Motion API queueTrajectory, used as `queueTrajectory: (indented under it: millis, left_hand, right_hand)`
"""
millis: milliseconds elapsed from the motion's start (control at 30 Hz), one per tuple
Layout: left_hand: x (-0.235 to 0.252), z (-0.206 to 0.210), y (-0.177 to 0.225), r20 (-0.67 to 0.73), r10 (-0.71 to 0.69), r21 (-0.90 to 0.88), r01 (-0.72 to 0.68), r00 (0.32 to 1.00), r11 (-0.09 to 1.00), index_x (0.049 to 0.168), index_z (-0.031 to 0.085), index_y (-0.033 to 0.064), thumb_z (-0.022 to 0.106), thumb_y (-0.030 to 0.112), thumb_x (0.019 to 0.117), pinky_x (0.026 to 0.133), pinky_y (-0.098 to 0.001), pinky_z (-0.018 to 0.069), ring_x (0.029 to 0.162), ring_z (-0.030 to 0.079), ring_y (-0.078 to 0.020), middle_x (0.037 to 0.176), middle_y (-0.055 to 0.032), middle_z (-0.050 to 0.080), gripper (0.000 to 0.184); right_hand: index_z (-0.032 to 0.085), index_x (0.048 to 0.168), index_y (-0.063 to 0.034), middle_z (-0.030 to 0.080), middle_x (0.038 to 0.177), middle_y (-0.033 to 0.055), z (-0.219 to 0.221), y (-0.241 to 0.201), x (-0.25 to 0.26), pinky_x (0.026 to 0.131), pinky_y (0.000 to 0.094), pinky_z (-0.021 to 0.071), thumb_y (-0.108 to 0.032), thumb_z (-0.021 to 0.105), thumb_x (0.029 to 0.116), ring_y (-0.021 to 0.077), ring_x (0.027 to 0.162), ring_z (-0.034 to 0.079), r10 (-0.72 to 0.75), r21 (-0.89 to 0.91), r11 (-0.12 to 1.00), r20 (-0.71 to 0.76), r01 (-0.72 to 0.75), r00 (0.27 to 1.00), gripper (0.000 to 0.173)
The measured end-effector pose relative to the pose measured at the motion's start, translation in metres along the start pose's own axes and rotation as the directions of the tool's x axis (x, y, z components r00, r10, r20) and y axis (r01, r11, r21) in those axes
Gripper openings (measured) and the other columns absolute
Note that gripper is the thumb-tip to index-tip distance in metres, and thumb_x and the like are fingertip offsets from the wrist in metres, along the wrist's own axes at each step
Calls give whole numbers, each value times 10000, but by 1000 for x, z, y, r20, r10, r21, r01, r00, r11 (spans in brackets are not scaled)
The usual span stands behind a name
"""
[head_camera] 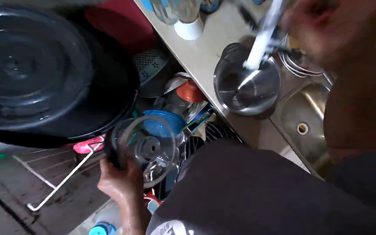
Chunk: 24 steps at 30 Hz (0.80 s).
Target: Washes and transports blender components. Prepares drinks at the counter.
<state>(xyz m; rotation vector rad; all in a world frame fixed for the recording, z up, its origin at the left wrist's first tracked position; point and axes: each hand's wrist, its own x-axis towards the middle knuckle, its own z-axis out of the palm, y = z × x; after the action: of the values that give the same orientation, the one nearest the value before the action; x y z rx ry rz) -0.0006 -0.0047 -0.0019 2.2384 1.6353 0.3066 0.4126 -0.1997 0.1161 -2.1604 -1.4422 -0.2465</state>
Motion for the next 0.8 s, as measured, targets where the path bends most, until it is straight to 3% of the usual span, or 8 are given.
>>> queueTrajectory:
  millis: [67,133,300,800]
  left_hand:
    - [-4,2,3,28,45,27,-46,999,999,1290,580,-147,573,132,1000,853,-677,483,967,671,-540,1069,-380,671,402]
    - [-8,4,2,47,90,22,-92,995,996,1250,593,-146,563,101,993,822,-687,481,942,669,-548,1046,-380,669,358]
    - [-19,7,-11,13,176,-53,-175,984,983,1217,583,-161,584,131,988,769,-644,499,866,677,-508,983,-365,671,372]
    - [-45,11,-48,34,-5,-66,8,999,998,1199,585,-146,576,120,989,775,-718,462,903,653,-575,1009,-395,650,339]
  right_hand:
    - [682,929,75,708,814,216,25,-27,-30,690,405,571,-146,603,1009,289,729,708,-78,-24,997,1,78,997,248]
    - [664,888,63,685,754,212,53,-25,-60,609,425,554,-110,590,1001,333,669,698,-202,-96,975,-1,201,979,220]
    - [616,819,17,629,678,162,98,-7,-99,563,370,531,-86,568,997,299,616,663,-383,-214,901,19,377,924,211]
    - [614,823,57,633,692,205,141,25,-106,573,429,561,-86,550,1009,360,636,684,-486,-163,832,244,530,839,244]
